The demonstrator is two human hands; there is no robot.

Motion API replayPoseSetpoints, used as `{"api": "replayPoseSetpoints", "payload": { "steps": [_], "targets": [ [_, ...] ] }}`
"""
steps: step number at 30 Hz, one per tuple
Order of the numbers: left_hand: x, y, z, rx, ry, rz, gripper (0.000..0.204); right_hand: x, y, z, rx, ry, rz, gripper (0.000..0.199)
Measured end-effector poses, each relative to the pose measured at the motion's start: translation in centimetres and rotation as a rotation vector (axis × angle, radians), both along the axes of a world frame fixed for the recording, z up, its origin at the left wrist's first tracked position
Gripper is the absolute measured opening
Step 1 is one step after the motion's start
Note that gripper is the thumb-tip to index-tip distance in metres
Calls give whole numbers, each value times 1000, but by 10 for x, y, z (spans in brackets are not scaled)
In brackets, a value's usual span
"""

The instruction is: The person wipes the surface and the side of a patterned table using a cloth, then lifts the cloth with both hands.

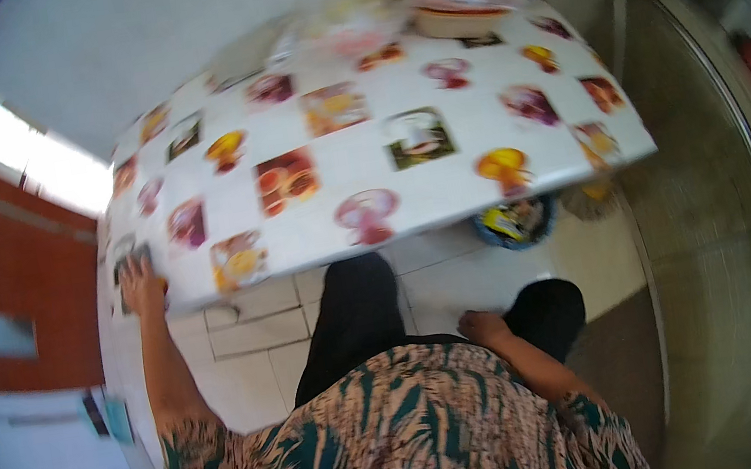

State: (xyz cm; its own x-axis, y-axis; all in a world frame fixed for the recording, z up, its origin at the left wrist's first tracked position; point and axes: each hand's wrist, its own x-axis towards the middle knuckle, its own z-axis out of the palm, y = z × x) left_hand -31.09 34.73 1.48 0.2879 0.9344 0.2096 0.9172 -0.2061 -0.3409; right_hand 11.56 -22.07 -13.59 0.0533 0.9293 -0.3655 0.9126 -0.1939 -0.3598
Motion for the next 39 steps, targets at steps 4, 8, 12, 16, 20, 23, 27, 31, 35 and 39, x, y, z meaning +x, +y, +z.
{"api": "replayPoseSetpoints", "payload": {
  "steps": [4, 8, 12, 16, 20, 23, 27, 31, 35, 39],
  "targets": [
    [50, -89, 17, 69, -476, -204, 51, -12, 28, 44, -91, 189, -366, 30],
    [150, -168, 31, 35, -462, -514, 51, -10, 21, 37, -20, 211, -435, 31],
    [246, -218, 56, -126, -452, -709, 53, -14, 17, 50, 40, 270, -473, 32],
    [326, -244, 61, -188, -430, -871, 54, -16, 13, 56, 125, 359, -527, 32],
    [399, -275, 61, -189, -434, -973, 55, -19, 11, 57, 128, 383, -590, 34],
    [440, -305, 66, -188, -413, -1041, 55, -16, -4, 62, 157, 442, -650, 32],
    [451, -316, 67, -231, -450, -1068, 55, -9, -32, 51, 176, 444, -722, 34],
    [442, -312, 72, -227, -449, -1080, 55, -10, -52, 56, 266, 615, -797, 38],
    [441, -309, 72, -206, -441, -1099, 55, -8, -74, 67, 280, 697, -896, 35],
    [444, -315, 74, -211, -455, -1125, 54, -9, -95, 60, 410, 926, -995, 34]
  ]
}}
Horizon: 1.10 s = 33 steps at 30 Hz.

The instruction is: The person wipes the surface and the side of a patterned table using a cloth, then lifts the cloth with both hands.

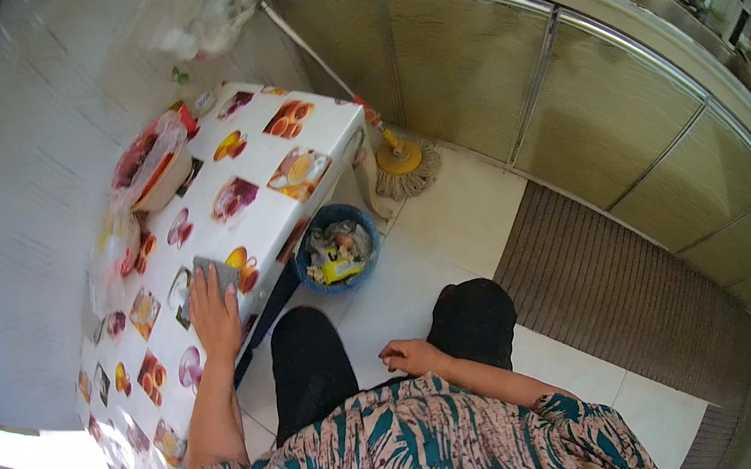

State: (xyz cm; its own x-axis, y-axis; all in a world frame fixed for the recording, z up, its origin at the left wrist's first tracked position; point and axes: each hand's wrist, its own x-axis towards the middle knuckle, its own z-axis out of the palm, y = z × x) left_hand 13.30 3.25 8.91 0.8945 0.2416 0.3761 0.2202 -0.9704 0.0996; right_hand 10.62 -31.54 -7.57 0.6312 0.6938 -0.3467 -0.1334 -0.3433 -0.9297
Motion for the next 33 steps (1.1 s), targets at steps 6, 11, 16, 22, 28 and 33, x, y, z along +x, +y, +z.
{"api": "replayPoseSetpoints", "payload": {
  "steps": [6, 11, 16, 22, 28, 33],
  "targets": [
    [-1, 5, -4, 34, 20, 41, 54, -7, -16, 37, 172, 193, -137, 30],
    [0, 5, -6, 3, 28, 9, 58, -17, -35, 45, 253, 238, -360, 24],
    [-5, 7, -2, -38, 82, -56, 60, -19, -51, 86, 92, -238, -616, 17],
    [9, 8, 6, -55, 158, -125, 60, 22, -81, 123, -441, -975, -653, 6],
    [112, 4, 6, -60, 118, -236, 61, 23, -91, 100, -511, -858, -603, 16],
    [225, -8, 2, -6, 22, -222, 60, 22, -87, 98, -490, -921, -664, 9]
  ]
}}
